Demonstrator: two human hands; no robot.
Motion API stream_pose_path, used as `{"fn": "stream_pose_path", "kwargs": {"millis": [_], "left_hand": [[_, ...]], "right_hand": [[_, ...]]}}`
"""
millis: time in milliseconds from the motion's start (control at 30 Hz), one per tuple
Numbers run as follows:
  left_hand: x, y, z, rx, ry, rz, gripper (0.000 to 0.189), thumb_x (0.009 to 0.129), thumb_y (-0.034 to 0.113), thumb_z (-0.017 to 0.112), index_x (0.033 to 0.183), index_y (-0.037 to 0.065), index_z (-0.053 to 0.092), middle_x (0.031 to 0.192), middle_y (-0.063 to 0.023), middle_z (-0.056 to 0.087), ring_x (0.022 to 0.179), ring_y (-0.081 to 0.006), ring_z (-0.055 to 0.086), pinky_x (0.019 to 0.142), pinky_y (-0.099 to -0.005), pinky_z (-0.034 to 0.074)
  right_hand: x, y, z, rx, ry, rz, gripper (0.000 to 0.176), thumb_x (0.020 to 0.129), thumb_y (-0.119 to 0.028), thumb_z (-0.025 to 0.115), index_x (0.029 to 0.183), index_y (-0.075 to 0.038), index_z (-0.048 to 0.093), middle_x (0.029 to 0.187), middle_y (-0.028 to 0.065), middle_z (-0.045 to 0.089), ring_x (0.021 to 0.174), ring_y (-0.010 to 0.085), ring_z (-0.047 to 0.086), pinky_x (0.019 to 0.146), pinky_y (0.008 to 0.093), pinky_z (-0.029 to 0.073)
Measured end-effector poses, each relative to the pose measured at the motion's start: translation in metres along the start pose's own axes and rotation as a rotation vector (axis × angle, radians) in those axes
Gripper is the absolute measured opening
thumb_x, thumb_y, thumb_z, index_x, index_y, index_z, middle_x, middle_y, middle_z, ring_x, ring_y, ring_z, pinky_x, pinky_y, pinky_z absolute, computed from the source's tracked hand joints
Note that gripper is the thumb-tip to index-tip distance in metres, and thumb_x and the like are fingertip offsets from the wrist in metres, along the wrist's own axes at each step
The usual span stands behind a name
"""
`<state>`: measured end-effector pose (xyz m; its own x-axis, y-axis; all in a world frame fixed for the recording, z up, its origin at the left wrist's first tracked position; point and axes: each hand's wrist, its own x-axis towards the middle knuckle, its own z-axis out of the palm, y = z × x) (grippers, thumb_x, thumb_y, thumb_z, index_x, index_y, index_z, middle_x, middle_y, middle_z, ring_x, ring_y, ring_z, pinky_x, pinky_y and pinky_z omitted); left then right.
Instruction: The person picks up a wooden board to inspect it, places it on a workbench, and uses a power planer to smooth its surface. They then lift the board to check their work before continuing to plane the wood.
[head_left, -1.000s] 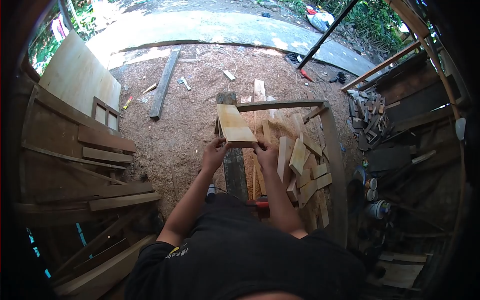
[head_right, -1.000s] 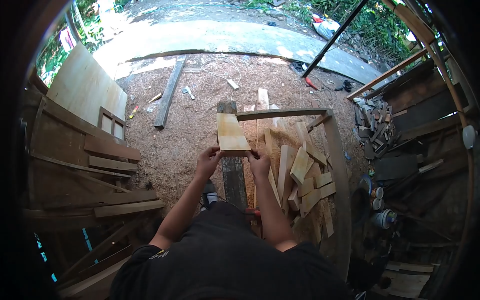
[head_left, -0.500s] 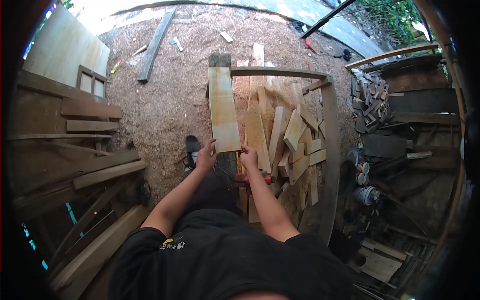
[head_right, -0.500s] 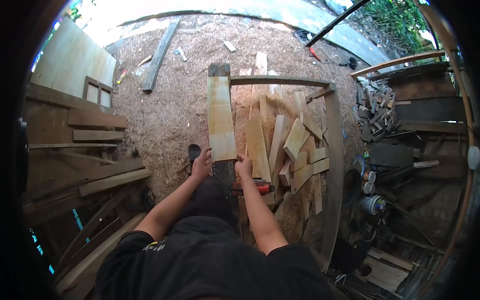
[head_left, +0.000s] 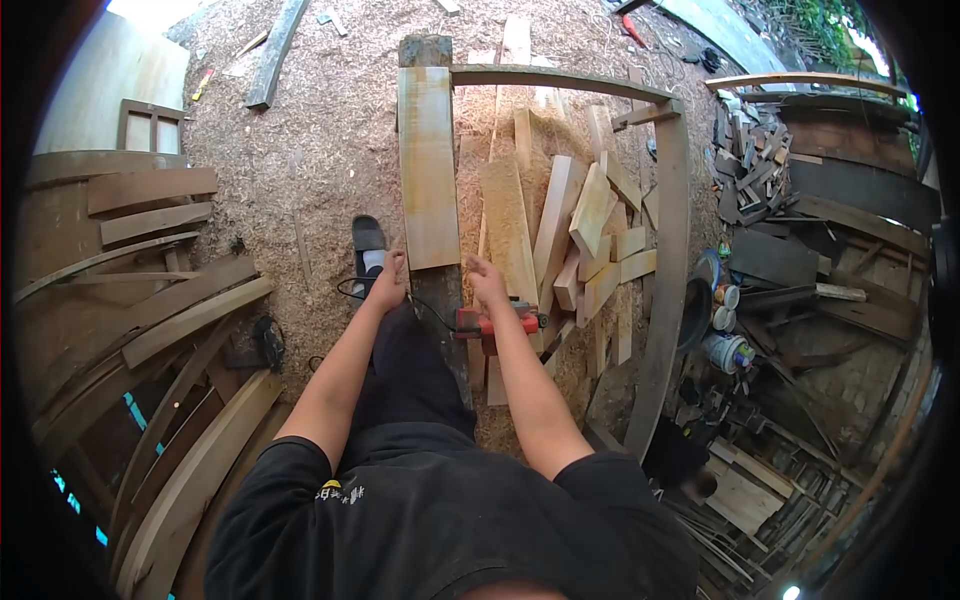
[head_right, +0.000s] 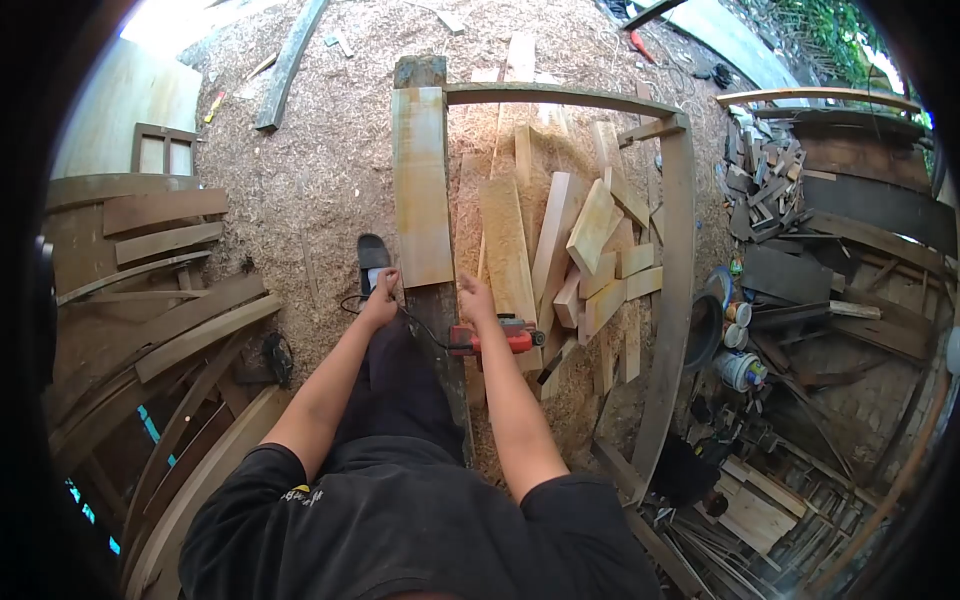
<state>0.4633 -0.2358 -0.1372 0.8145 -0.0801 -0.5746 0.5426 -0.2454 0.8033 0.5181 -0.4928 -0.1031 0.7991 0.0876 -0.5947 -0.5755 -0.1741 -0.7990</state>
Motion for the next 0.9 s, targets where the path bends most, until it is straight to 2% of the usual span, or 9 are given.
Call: {"fn": "stream_pose_path", "kwargs": {"millis": [133,200,233,300,400,567,767,867,900], "left_hand": [[-0.021,-0.048,-0.007,0.320,-0.178,-0.086,0.064,0.078,-0.002,0.057,0.140,0.012,0.049,0.147,-0.0203,0.056,0.145,-0.0388,0.043,0.115,-0.0468,0.039],[-0.050,-0.029,-0.021,0.557,-0.230,-0.002,0.055,0.078,0.003,0.060,0.132,0.012,0.055,0.134,-0.0189,0.062,0.139,-0.0369,0.049,0.115,-0.0509,0.037],[-0.057,-0.027,-0.026,0.800,-0.279,0.085,0.046,0.078,0.008,0.062,0.124,0.011,0.061,0.122,-0.0175,0.069,0.132,-0.0351,0.056,0.115,-0.0550,0.036],[-0.061,-0.032,-0.040,0.749,-0.277,0.081,0.041,0.077,0.010,0.063,0.118,0.011,0.062,0.112,-0.0161,0.069,0.123,-0.0347,0.060,0.113,-0.0580,0.035],[-0.070,-0.049,-0.058,0.641,-0.205,0.092,0.028,0.079,0.017,0.067,0.105,0.011,0.065,0.101,-0.0130,0.068,0.103,-0.0373,0.065,0.106,-0.0550,0.042],[-0.078,-0.022,-0.082,0.607,-0.088,0.307,0.047,0.076,0.027,0.079,0.117,0.010,0.065,0.111,-0.0162,0.067,0.109,-0.0395,0.063,0.098,-0.0428,0.050],[-0.096,0.019,-0.060,0.447,-0.107,0.702,0.048,0.071,0.032,0.087,0.110,0.009,0.071,0.142,-0.0154,0.057,0.130,-0.0364,0.054,0.114,-0.0470,0.040],[-0.100,-0.001,-0.049,0.580,-0.401,0.709,0.037,0.073,0.031,0.086,0.100,0.009,0.075,0.140,-0.0120,0.059,0.133,-0.0343,0.052,0.119,-0.0487,0.034],[-0.104,-0.011,-0.045,0.522,-0.388,0.732,0.026,0.078,0.027,0.082,0.094,0.008,0.075,0.126,-0.0113,0.068,0.122,-0.0345,0.059,0.111,-0.0469,0.043]], "right_hand": [[-0.087,-0.039,-0.020,-0.475,0.829,-0.133,0.027,0.093,-0.010,0.066,0.117,0.003,0.064,0.108,0.0093,0.069,0.101,0.0236,0.067,0.091,0.0381,0.053],[-0.100,0.001,-0.026,-0.311,1.252,-0.067,0.023,0.093,-0.019,0.072,0.108,-0.003,0.065,0.097,0.0045,0.065,0.088,0.0238,0.064,0.084,0.0385,0.054],[-0.105,0.004,-0.028,-0.312,1.251,-0.073,0.023,0.093,-0.019,0.072,0.108,-0.003,0.065,0.097,0.0045,0.065,0.088,0.0238,0.064,0.084,0.0385,0.054],[-0.106,0.008,-0.040,0.508,0.941,0.569,0.020,0.094,-0.025,0.074,0.104,-0.009,0.064,0.090,0.0037,0.064,0.083,0.0232,0.063,0.079,0.0382,0.054],[-0.078,0.051,-0.053,0.975,0.711,0.577,0.024,0.097,-0.034,0.071,0.098,-0.012,0.062,0.081,0.0009,0.062,0.073,0.0197,0.060,0.070,0.0374,0.053],[-0.069,0.002,-0.037,1.018,0.814,0.588,0.018,0.096,-0.018,0.045,0.078,-0.016,0.043,0.066,-0.0031,0.047,0.058,0.0133,0.048,0.061,0.0347,0.048],[-0.106,-0.035,-0.006,1.014,0.521,0.373,0.008,0.094,-0.018,0.052,0.087,-0.014,0.050,0.070,-0.0035,0.052,0.059,0.0136,0.050,0.062,0.0363,0.048],[-0.131,-0.097,0.016,0.981,0.353,0.268,0.008,0.095,-0.019,0.057,0.097,-0.011,0.055,0.078,-0.0004,0.057,0.060,0.0150,0.052,0.064,0.0376,0.049],[-0.140,-0.117,0.023,0.950,0.255,0.214,0.012,0.096,-0.019,0.059,0.103,-0.009,0.057,0.082,0.0013,0.059,0.061,0.0159,0.053,0.065,0.0381,0.049]]}}
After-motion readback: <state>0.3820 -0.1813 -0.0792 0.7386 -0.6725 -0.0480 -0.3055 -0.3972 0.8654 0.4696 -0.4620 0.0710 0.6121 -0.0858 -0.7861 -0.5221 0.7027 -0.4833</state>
